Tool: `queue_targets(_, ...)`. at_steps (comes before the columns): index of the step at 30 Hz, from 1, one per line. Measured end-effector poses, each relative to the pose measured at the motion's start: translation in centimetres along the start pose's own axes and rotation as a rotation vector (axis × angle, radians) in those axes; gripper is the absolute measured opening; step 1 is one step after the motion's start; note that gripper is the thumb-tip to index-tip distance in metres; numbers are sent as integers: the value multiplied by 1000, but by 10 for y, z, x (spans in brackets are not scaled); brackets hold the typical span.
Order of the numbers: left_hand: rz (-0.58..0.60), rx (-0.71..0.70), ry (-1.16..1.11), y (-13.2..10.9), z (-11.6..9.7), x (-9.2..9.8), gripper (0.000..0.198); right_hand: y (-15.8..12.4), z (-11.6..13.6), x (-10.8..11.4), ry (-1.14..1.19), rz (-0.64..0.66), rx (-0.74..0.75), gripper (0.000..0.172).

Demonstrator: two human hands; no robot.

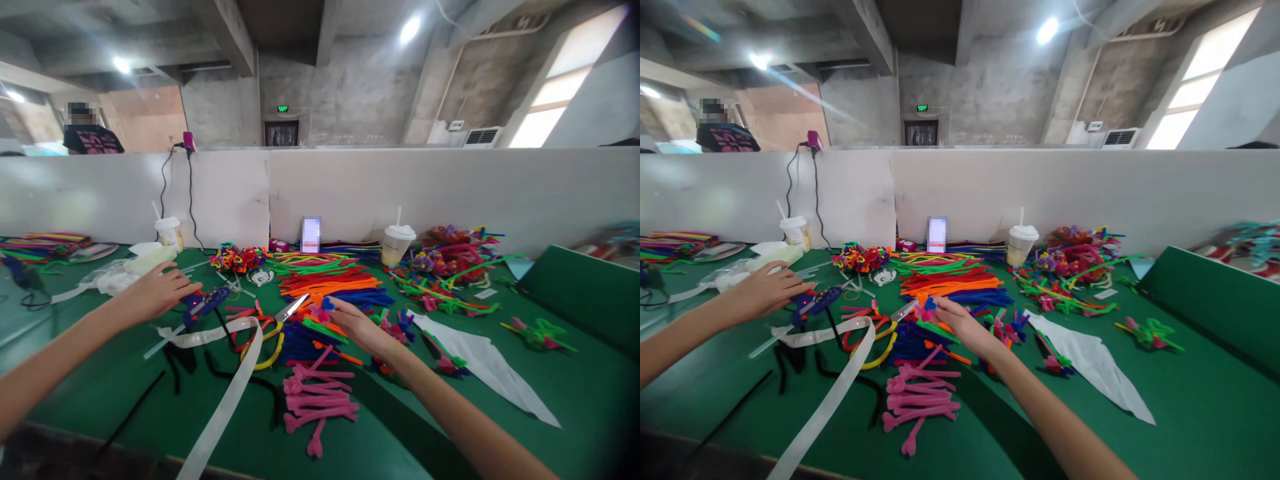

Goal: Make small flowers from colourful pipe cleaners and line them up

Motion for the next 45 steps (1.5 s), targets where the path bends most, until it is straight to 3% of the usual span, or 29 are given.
queue_targets(5,-184,-103,14,40,-44,46,34,2,4,-9,-24,107,59,24)
queue_targets(9,-285,-181,-3,59,-66,59,29,2,4,-13,-53,159,60,27)
queue_targets(20,-276,-256,-15,71,-85,58,28,10,-7,-9,-126,162,69,21)
queue_targets(45,-253,-270,-38,73,-90,57,22,8,-7,-10,-151,189,99,14)
Point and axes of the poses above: each hand's wrist, its own y-axis towards the middle knuckle, its own x-axis out of the back of the hand, z = x × y, the point moved 3 cm from there along y, towards the middle knuckle, and after that the axes turned 2 degrees about -z, right-handed, at the moved point
